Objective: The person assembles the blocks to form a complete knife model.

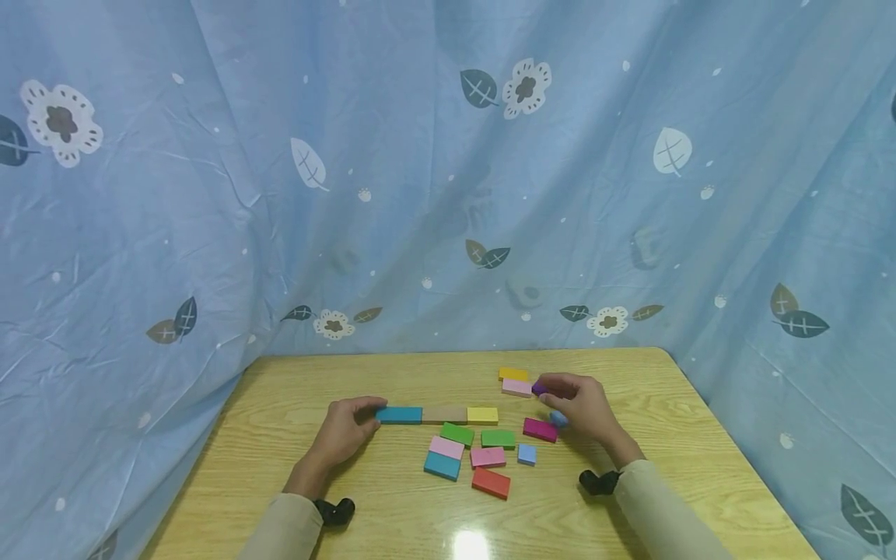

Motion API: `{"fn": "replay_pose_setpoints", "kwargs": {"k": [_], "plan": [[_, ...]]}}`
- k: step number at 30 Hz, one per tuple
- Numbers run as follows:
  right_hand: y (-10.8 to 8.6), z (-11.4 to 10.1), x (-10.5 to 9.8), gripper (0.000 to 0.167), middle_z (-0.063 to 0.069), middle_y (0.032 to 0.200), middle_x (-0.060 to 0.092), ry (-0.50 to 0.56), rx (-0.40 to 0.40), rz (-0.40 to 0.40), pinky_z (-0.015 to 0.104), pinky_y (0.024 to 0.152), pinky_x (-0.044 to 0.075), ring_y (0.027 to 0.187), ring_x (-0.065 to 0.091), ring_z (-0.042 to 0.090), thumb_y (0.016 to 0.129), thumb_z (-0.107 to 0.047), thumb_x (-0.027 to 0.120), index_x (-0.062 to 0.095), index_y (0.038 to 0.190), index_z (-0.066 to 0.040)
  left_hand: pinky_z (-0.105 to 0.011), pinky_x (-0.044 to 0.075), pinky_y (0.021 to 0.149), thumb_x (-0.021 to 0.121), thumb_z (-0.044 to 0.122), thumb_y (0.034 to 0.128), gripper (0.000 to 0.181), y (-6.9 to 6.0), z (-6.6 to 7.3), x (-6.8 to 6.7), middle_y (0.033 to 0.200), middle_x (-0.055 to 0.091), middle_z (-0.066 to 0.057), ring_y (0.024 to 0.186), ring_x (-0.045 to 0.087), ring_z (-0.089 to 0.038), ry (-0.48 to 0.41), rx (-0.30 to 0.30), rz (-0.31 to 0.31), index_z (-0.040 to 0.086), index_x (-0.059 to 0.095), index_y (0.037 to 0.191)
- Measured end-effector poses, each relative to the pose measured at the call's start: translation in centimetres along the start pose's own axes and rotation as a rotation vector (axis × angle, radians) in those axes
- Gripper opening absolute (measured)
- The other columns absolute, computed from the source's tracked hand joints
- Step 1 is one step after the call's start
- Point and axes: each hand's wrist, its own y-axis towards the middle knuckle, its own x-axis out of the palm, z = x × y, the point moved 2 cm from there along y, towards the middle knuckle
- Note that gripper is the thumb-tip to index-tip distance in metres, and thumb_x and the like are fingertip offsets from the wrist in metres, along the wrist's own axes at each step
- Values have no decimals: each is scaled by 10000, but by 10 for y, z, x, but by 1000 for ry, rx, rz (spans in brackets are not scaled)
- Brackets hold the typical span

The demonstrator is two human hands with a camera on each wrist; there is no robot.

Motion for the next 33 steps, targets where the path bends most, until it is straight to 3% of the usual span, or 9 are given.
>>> {"fn": "replay_pose_setpoints", "kwargs": {"k": [6,12,17,22,33], "plan": [[-10,17,-19,421,202,1296,786,-1,55,75,143,921,607,1171,786,366,983,-145,840,742,1359,17,-572,553,1162,807,-45,931,387,0,0,-2,1324,791,-80,1349,690,-369,19,1,-3,105,810,1288],[-9,23,-17,422,198,1288,790,-9,98,95,122,907,596,1164,787,368,966,-143,858,750,1342,14,-576,552,1160,807,-48,927,387,-1,-2,-3,1324,791,-83,1349,690,-373,18,-2,-2,100,809,1285],[-6,23,-11,415,188,1305,786,-33,145,97,294,976,657,1179,784,356,956,-112,862,755,1340,2,-568,542,1175,794,-57,933,387,0,-3,-1,1324,790,-79,1359,684,-367,-13,-8,-10,95,808,1289],[-3,21,-8,418,198,1302,784,-80,139,88,488,1023,645,1173,783,367,950,-115,866,755,1335,3,-561,545,1173,798,-60,929,388,-1,-2,-1,1318,793,-75,1352,690,-359,-10,-9,-3,103,813,1281],[-1,21,-12,380,207,1266,793,-156,152,79,491,988,660,1127,795,359,952,-75,849,761,1311,14,-566,558,1154,796,-48,930,385,1,-1,-1,1320,791,-82,1340,696,-361,-2,2,-14,86,805,1291]]}}
